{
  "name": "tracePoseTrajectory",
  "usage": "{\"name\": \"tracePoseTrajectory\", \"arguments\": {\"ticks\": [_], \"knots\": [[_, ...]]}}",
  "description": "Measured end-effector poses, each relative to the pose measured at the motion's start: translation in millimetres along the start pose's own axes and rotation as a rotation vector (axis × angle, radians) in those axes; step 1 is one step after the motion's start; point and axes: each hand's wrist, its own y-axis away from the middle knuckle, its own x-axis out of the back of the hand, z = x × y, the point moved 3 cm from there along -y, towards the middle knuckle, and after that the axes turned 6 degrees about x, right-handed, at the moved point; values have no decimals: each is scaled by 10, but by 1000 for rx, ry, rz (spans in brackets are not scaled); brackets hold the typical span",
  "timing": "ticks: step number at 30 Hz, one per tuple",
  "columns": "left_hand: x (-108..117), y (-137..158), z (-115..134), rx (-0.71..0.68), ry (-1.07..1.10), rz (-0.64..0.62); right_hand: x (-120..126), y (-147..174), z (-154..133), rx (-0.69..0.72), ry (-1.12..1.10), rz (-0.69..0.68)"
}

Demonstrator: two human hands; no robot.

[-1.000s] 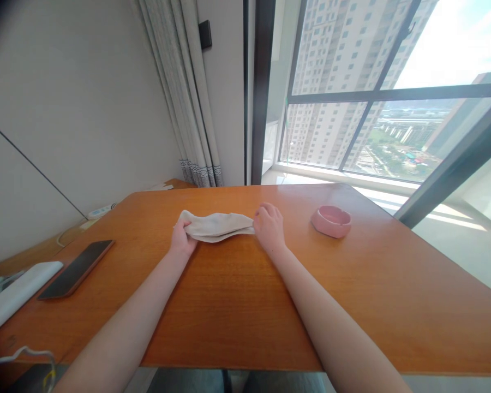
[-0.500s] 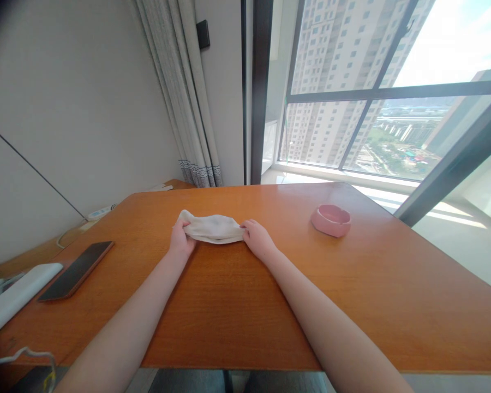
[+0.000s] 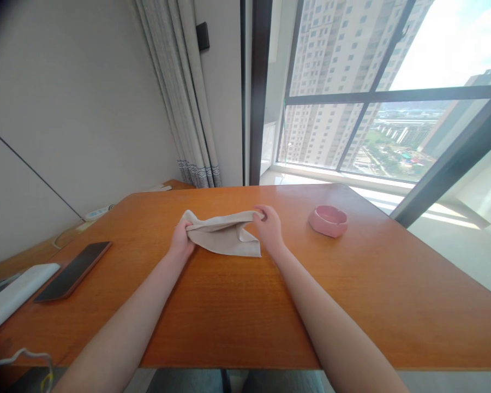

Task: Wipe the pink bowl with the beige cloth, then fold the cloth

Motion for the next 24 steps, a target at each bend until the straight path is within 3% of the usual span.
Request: {"name": "tracePoseTrajectory", "arguments": {"ticks": [1,3,6,10,15,17,19,22,24], "knots": [[-11,11,-24,9,-48,-14,65,1,-30,37,-4,136],[-26,34,-77,36,-125,-36,114,20,-72,103,-2,232],[-18,51,-125,42,-153,-37,59,38,-8,54,-49,172],[-6,42,-140,41,-186,-30,28,26,143,-33,-15,227],[-55,57,-128,-15,-170,-71,92,57,3,171,147,242],[-58,66,-107,-54,-156,-60,59,102,-136,291,150,134],[-37,62,-84,-55,-146,-22,-53,165,-266,361,128,-116],[4,29,-49,0,-113,23,-283,292,-358,363,197,-546],[25,0,-29,21,-86,44,-385,340,-311,304,304,-680]]}}
